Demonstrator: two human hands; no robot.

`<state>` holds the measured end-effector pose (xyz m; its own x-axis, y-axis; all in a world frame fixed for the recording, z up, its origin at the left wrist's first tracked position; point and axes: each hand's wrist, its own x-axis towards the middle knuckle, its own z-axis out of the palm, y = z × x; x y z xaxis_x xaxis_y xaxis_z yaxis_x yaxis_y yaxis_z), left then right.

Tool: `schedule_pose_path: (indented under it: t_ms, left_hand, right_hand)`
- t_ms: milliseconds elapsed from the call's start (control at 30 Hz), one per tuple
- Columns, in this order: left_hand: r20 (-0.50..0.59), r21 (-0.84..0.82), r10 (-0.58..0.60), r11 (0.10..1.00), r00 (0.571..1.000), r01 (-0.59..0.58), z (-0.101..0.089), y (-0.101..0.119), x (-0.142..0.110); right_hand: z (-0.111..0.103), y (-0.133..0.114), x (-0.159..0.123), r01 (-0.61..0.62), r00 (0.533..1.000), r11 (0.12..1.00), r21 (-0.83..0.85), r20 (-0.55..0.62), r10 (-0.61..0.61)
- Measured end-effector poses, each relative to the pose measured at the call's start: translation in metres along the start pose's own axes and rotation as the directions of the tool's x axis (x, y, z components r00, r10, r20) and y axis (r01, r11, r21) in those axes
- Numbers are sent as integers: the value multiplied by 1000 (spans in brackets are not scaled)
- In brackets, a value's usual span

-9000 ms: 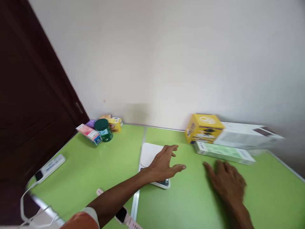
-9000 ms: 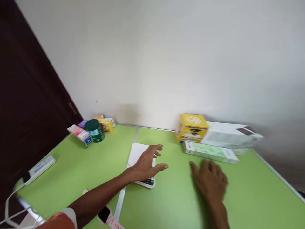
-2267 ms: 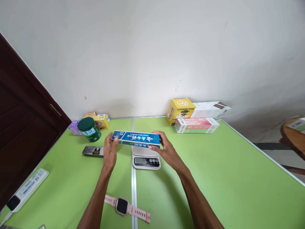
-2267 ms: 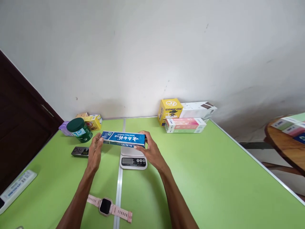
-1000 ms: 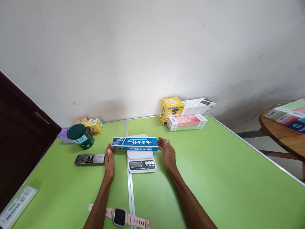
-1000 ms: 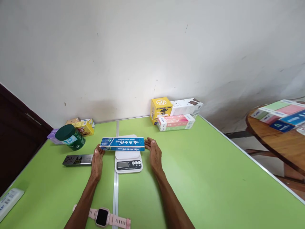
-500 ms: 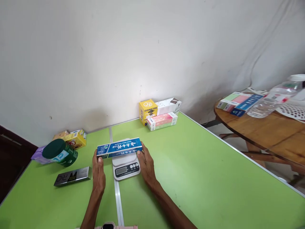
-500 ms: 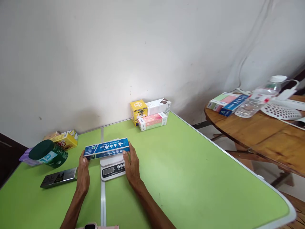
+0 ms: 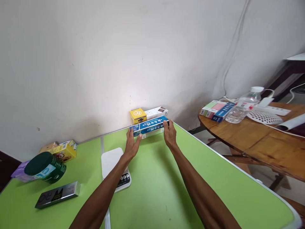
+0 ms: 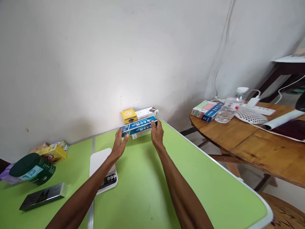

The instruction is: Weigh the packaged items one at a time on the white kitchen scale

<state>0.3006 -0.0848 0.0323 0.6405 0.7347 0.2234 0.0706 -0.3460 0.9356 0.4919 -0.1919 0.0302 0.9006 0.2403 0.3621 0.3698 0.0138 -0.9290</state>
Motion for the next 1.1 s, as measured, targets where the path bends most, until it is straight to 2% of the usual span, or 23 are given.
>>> schedule_pose_path:
  t_ms: [67, 167, 300, 433, 500, 567, 667, 733, 800, 867, 933, 967, 1033, 1100]
  left_hand:
    - [-5, 2, -1, 1000, 1000, 1, 14, -1, 18]
    - [2, 26, -2, 1000, 1000, 2, 25, -6, 32]
    - [39, 46, 40, 998, 998, -42, 28, -12, 36]
    - [43, 48, 73, 996, 996, -75, 21, -6, 28]
    - [62, 75, 89, 993, 994, -93, 10, 2, 11]
    - [81, 91, 80, 992, 993, -87, -5, 9, -17]
    - [73, 66, 48, 996, 996, -53, -34, 17, -73]
    - [2, 45, 52, 998, 999, -52, -56, 23, -110]
    - [-152, 46, 56, 998, 987, -49, -82, 28, -141]
    - [-361, 91, 42, 996, 932, -9, -113, 30, -166]
    - [-566, 173, 44, 983, 823, 67, -150, 29, -189]
    - [-651, 220, 62, 969, 756, 110, -169, 26, -200]
    - [-770, 292, 110, 936, 628, 195, -207, 14, -218]
    - [-835, 304, 116, 912, 538, 275, -243, -5, -233]
  right_hand:
    - [0, 4, 20, -28, 1000, 1000, -10, 10, 28]
    - [3, 13, 33, -99, 994, 995, -28, 40, 100]
    - [6, 23, 35, -159, 984, 987, -21, 80, 161]
    - [1, 25, 24, -197, 978, 980, -14, 73, 198]
    - [-4, 23, 10, -229, 973, 973, -37, 15, 230]
    - [-8, 21, -15, -220, 975, 973, -70, -42, 217]
    - [-13, 13, -66, -88, 996, 990, -108, -35, 84]
    - [-14, 3, -103, -10, 999, 993, -120, 32, 14]
    - [-13, -13, -140, 58, 991, 990, -130, 124, -42]
    - [-7, -33, -178, 121, 964, 987, -105, 248, -92]
    - [4, -52, -216, 177, 905, 984, -32, 399, -150]
    - [12, -61, -235, 204, 855, 979, 22, 483, -189]
    - [32, -73, -271, 254, 704, 956, 146, 650, -286]
    - [58, -80, -303, 271, 522, 931, 244, 775, -355]
